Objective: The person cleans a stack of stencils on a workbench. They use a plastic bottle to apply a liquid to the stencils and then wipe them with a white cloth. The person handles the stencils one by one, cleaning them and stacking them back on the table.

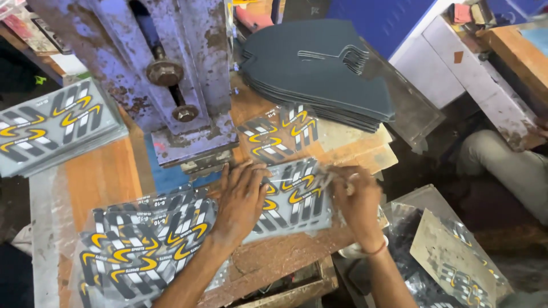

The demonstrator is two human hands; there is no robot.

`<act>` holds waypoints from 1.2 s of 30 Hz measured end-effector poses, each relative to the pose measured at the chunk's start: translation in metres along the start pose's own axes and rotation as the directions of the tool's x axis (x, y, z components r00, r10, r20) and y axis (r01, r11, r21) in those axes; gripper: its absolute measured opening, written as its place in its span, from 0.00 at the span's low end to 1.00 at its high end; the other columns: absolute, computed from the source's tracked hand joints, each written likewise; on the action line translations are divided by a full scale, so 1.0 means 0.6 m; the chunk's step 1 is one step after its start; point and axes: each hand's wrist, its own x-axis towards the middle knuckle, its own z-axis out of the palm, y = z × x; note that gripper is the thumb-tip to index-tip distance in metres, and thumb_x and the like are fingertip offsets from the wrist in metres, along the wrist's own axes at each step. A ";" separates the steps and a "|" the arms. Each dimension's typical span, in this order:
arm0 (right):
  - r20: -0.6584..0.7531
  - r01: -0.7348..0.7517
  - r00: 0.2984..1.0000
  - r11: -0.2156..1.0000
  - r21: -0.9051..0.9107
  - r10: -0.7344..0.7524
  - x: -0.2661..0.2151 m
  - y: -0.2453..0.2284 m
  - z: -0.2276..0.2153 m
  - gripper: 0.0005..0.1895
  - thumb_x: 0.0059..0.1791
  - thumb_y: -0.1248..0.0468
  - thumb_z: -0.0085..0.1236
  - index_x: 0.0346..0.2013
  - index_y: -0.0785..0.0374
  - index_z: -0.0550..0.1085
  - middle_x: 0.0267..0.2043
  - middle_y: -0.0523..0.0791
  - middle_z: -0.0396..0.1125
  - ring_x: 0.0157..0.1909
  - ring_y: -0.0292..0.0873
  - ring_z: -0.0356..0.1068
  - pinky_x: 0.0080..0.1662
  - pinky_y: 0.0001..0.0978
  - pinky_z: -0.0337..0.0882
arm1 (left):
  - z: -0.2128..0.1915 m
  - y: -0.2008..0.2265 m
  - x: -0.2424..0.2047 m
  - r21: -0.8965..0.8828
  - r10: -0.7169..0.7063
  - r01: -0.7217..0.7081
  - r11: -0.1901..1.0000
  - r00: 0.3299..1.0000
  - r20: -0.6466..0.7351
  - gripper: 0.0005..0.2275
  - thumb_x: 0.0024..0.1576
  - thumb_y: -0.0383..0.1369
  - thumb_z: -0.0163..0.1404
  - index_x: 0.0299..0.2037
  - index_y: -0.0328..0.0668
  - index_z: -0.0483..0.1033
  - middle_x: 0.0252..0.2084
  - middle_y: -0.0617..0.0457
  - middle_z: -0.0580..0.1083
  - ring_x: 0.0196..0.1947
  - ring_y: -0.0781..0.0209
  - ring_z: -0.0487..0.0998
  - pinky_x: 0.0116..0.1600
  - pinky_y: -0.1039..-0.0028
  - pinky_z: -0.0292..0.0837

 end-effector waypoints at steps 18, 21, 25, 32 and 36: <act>0.221 -0.391 0.920 0.805 0.447 0.324 -0.054 -0.012 -0.060 0.19 0.45 0.76 0.59 0.50 0.63 0.78 0.45 0.47 0.77 0.48 0.38 0.76 0.51 0.27 0.75 | -0.273 -0.086 -0.062 0.440 -0.543 0.341 0.831 0.672 0.504 0.10 0.62 0.40 0.53 0.53 0.65 0.78 0.34 0.51 0.82 0.37 0.50 0.83 0.48 0.62 0.76; 0.200 -0.351 0.934 0.864 0.362 0.295 -0.038 -0.038 -0.062 0.17 0.43 0.75 0.61 0.47 0.63 0.79 0.44 0.46 0.78 0.45 0.38 0.78 0.47 0.27 0.74 | -0.240 -0.110 -0.082 0.113 -0.227 0.198 0.974 0.891 0.394 0.16 0.53 0.37 0.55 0.53 0.57 0.79 0.38 0.46 0.79 0.42 0.44 0.78 0.47 0.56 0.72; 0.199 -0.287 0.952 0.907 0.309 0.234 -0.050 -0.019 -0.073 0.19 0.43 0.76 0.59 0.47 0.63 0.80 0.45 0.47 0.77 0.45 0.39 0.78 0.47 0.28 0.74 | -0.280 -0.094 -0.056 0.462 -0.480 0.247 0.852 0.723 0.497 0.17 0.56 0.34 0.52 0.56 0.65 0.78 0.47 0.53 0.79 0.51 0.51 0.77 0.61 0.57 0.66; 0.184 -0.262 0.962 0.868 0.422 0.201 -0.012 -0.046 -0.053 0.17 0.45 0.74 0.60 0.49 0.64 0.78 0.47 0.49 0.76 0.47 0.42 0.78 0.49 0.29 0.76 | -0.134 -0.006 -0.042 0.117 0.057 -0.090 0.989 0.965 0.257 0.24 0.50 0.30 0.51 0.59 0.50 0.67 0.63 0.44 0.69 0.57 0.44 0.73 0.59 0.51 0.67; 0.234 -0.141 0.971 0.918 0.369 0.055 0.020 -0.089 0.002 0.11 0.45 0.74 0.59 0.42 0.65 0.80 0.46 0.49 0.77 0.41 0.47 0.77 0.43 0.37 0.74 | -0.016 0.005 0.007 -0.009 0.044 -0.043 0.999 0.986 0.159 0.27 0.59 0.31 0.51 0.69 0.32 0.60 0.60 0.37 0.69 0.59 0.39 0.66 0.62 0.50 0.63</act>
